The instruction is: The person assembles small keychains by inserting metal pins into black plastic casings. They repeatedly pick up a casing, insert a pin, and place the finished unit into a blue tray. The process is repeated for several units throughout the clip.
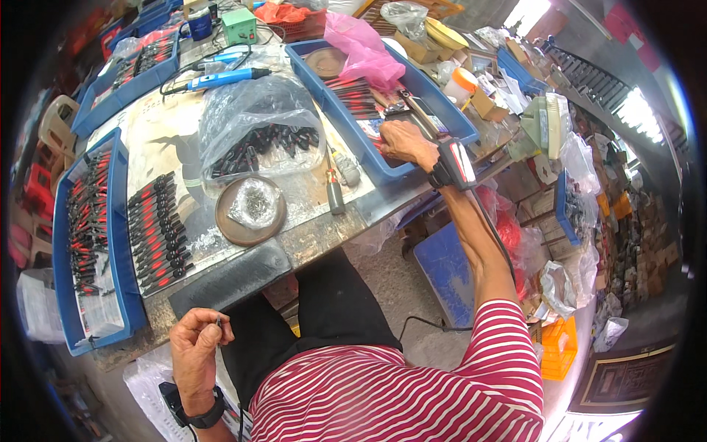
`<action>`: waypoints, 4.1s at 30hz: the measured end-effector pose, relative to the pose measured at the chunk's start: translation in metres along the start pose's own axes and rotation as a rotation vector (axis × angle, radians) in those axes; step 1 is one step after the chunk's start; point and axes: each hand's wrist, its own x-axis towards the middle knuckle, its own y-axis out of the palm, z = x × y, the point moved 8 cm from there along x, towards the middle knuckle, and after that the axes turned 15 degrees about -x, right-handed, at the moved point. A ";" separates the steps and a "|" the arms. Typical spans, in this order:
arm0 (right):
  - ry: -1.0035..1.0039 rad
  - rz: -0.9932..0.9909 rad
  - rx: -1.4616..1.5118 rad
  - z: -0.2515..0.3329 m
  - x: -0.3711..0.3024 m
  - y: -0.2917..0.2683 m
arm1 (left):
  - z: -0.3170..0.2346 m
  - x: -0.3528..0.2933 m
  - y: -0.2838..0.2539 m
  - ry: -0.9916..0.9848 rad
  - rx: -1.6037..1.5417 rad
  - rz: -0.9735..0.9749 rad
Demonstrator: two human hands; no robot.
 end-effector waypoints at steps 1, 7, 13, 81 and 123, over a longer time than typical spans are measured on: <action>-0.005 -0.023 -0.015 0.001 0.000 -0.001 | 0.000 -0.001 0.000 0.006 -0.008 0.000; 0.117 -0.038 0.093 -0.011 0.000 -0.003 | -0.003 -0.006 0.000 0.012 0.027 -0.001; 0.165 -0.081 0.073 -0.015 -0.002 -0.004 | -0.006 -0.010 0.002 0.053 0.039 -0.025; -0.146 0.267 1.546 0.308 -0.162 -0.049 | 0.066 -0.005 0.001 -0.101 -0.269 -0.227; -0.167 0.364 1.629 0.318 -0.159 -0.036 | 0.080 -0.003 -0.010 -0.096 -0.399 -0.190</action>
